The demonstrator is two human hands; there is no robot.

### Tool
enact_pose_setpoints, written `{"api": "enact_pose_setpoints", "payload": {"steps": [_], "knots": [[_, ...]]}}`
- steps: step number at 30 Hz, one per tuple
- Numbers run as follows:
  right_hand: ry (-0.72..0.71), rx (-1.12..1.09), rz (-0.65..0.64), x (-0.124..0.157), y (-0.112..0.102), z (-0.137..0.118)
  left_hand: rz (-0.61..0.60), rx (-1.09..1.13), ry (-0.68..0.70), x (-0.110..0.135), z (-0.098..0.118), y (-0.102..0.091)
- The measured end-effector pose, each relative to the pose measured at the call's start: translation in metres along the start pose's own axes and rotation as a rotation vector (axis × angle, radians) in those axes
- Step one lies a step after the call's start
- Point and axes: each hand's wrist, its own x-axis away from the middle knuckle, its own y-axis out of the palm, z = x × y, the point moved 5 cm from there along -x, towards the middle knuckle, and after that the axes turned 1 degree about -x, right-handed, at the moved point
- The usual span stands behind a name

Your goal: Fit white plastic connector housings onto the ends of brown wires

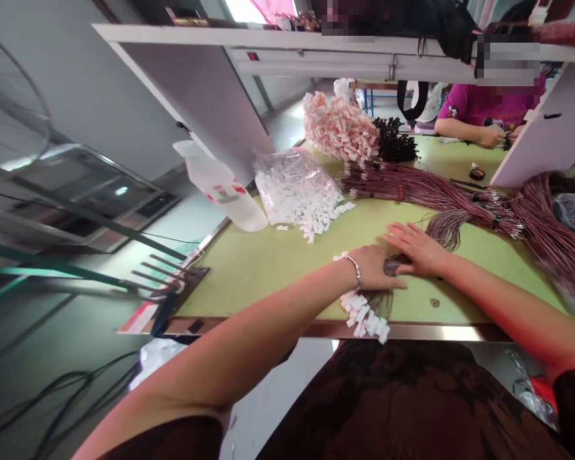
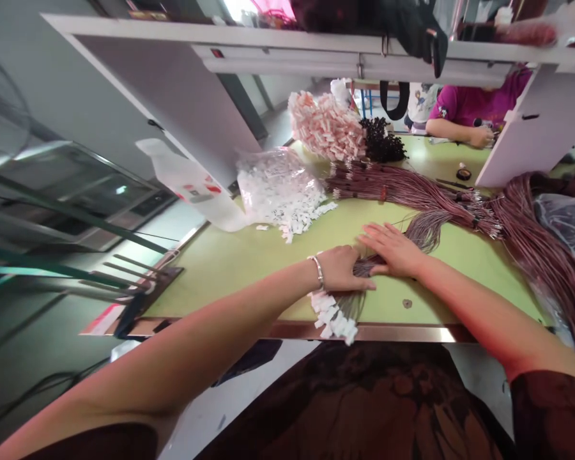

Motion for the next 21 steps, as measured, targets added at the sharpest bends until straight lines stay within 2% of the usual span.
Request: {"api": "enact_pose_setpoints", "payload": {"steps": [3,7,9,11,13,15,18,21], "knots": [[0.021,-0.036,0.007,-0.026,0.01,0.003,0.087,-0.122,-0.084,0.001,-0.006,0.0],[0.075,-0.059,0.077,-0.035,0.011,0.004,-0.005,-0.133,-0.188,-0.014,-0.03,0.003],[0.102,-0.041,0.104,-0.035,0.008,0.003,-0.044,-0.201,-0.177,-0.023,-0.036,0.001],[0.068,-0.006,0.108,-0.037,0.004,-0.001,-0.046,-0.229,-0.146,-0.03,-0.037,-0.003],[-0.002,0.0,0.06,-0.041,-0.001,-0.008,-0.025,-0.225,-0.115,-0.03,-0.035,-0.009],[-0.007,-0.017,-0.028,-0.046,-0.004,-0.012,0.001,-0.21,-0.099,-0.026,-0.034,-0.017],[0.165,-0.004,-0.118,-0.054,-0.01,-0.003,0.005,-0.166,-0.096,-0.024,-0.039,-0.032],[0.284,0.038,-0.19,-0.066,-0.013,0.012,-0.036,-0.108,-0.089,-0.033,-0.054,-0.047]]}}
